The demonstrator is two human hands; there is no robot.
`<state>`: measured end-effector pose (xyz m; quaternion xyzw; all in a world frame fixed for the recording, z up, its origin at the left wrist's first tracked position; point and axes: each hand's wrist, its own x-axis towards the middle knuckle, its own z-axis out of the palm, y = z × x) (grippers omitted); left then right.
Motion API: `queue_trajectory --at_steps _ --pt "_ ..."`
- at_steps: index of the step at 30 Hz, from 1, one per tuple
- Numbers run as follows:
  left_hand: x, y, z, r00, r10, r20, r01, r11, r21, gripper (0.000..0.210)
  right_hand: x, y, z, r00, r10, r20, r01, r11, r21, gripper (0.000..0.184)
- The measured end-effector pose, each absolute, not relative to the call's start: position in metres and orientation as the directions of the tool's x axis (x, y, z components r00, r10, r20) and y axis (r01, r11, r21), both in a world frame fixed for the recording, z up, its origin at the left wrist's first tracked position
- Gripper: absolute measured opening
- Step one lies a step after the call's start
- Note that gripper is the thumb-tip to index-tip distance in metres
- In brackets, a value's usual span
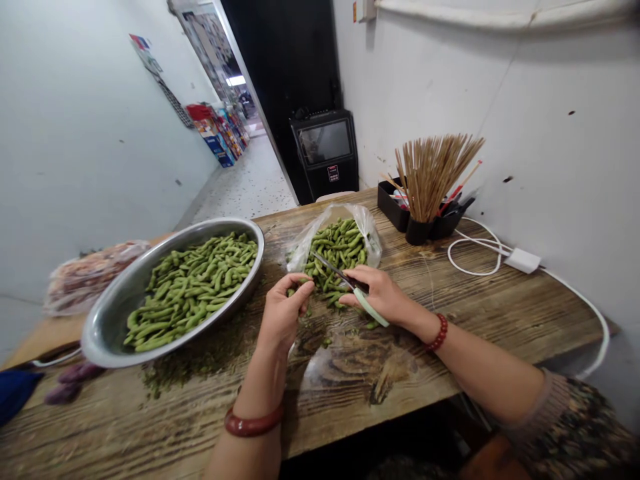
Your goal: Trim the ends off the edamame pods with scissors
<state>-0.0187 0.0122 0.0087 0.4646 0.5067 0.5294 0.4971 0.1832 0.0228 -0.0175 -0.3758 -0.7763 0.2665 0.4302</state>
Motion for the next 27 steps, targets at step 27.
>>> queue_trajectory --at_steps 27 --pt "-0.001 0.005 0.005 0.21 0.969 -0.128 -0.263 0.182 0.948 0.026 0.184 0.015 -0.011 -0.474 0.728 0.495 0.409 0.68 -0.608 0.044"
